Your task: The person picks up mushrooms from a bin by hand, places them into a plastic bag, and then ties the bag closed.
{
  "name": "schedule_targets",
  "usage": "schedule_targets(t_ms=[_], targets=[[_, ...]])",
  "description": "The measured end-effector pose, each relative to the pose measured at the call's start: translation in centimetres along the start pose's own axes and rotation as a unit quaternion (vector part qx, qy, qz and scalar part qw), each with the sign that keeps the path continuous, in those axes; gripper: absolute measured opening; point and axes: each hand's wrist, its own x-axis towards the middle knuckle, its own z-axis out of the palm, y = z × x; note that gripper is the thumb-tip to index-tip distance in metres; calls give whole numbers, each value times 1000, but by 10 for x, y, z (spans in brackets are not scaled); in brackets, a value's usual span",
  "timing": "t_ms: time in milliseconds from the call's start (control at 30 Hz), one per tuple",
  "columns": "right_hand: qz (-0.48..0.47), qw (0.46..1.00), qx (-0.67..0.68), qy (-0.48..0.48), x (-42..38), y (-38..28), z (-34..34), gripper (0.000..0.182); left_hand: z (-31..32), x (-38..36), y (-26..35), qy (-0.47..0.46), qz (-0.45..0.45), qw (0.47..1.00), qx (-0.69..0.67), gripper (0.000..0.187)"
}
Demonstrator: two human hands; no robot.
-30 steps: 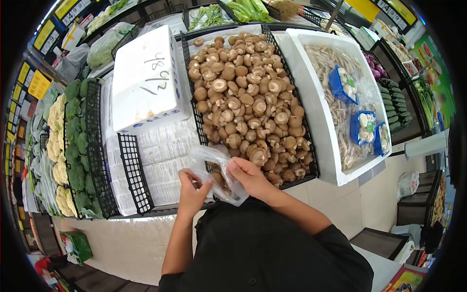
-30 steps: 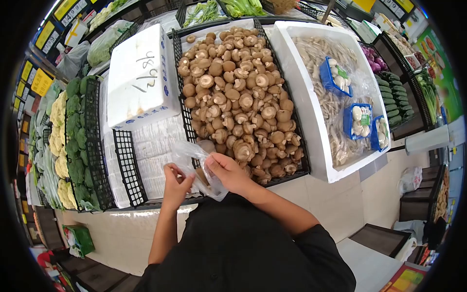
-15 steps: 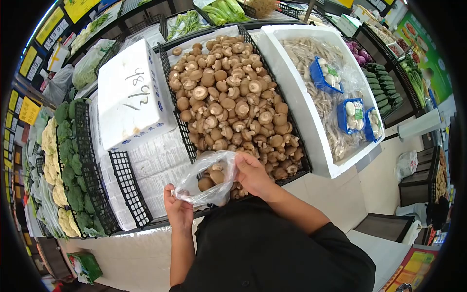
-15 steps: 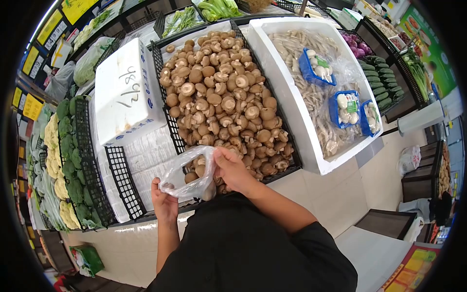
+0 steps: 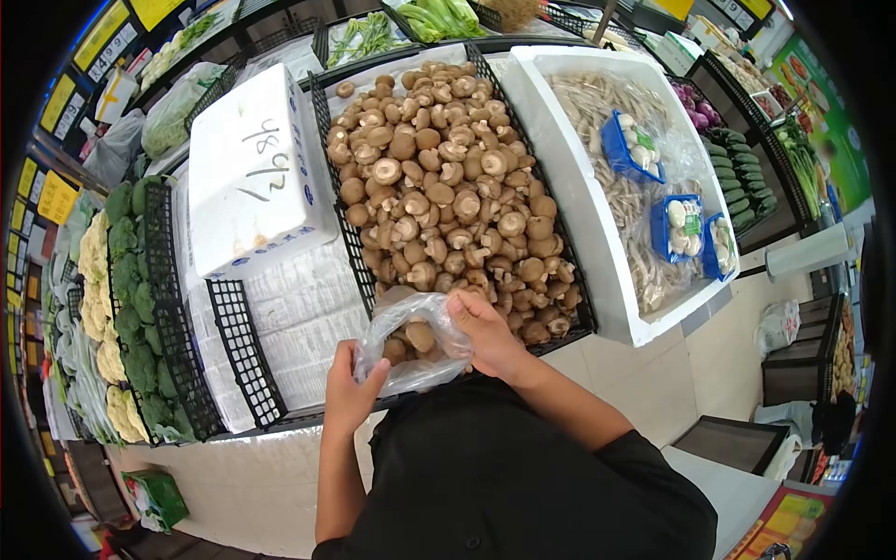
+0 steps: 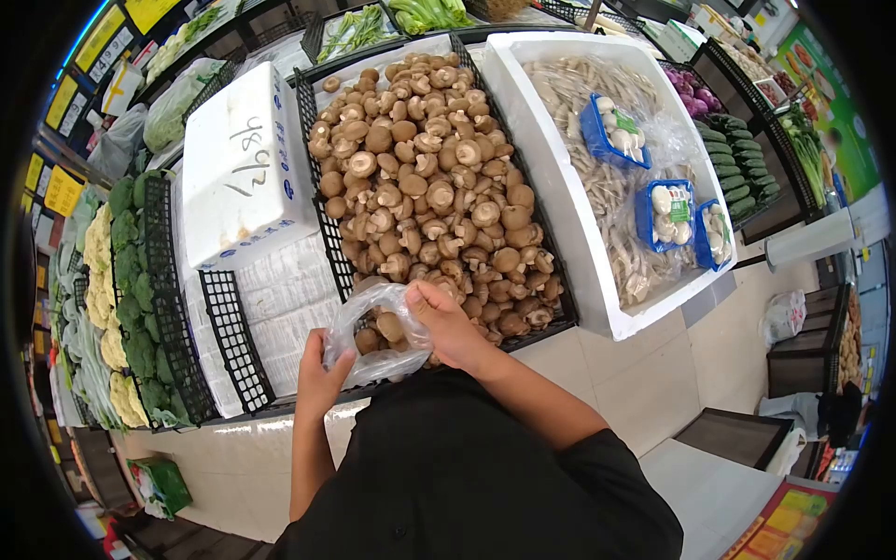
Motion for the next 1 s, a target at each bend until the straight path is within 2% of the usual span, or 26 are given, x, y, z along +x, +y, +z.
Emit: schedule_targets(t_ms=[100, 167, 200, 267, 300, 400, 500, 600, 633, 700, 800, 900, 1000], targets=[[-6, 1000, -25, -6, 2, 5, 4, 28, -1, 9, 11, -2, -56, 996, 69, 16], [0, 1000, -17, -20, 1, 4, 5, 28, -1, 14, -11, -1, -66, 993, -103, 16], [4, 1000, -16, 12, 0, 2, 6, 27, 0, 17, -9, 0, -69, 980, -188, 17], [13, 997, -12, 74, -5, 0, 8, 27, 1, 17, -1, 36, -124, 916, -380, 19], [5, 997, -23, 75, -7, 3, 2, 27, 1, 16, 6, 55, -149, 869, -469, 20], [-23, 994, -71, 75, -6, 15, -29, 25, 6, 16, 13, 52, -160, 828, -534, 17], [-39, 983, -164, 73, -7, 8, -42, 22, 7, 11, 18, -11, -160, 819, -551, 11], [-60, 964, -242, 91, 0, -26, -41, 15, 12, 9, 25, -10, -198, 848, -491, 5], [-136, 928, -321, 135, 6, -32, -46, 15, 13, 8, 28, -11, -206, 857, -473, 4], [-216, 845, -445, 201, 17, -48, -68, 30, 15, 8, 32, -12, -219, 872, -438, 6], [-254, 677, -653, 226, 23, -95, -63, 45, 14, 7, 35, -39, -190, 875, -443, 11], [-208, 546, -784, 208, 35, -97, -88, 52, 14, 8, 36, -36, -174, 881, -438, 9], [-198, 512, -808, 213, 41, -90, -108, 52, 10, 6, 47, -37, -178, 872, -454, 7]])
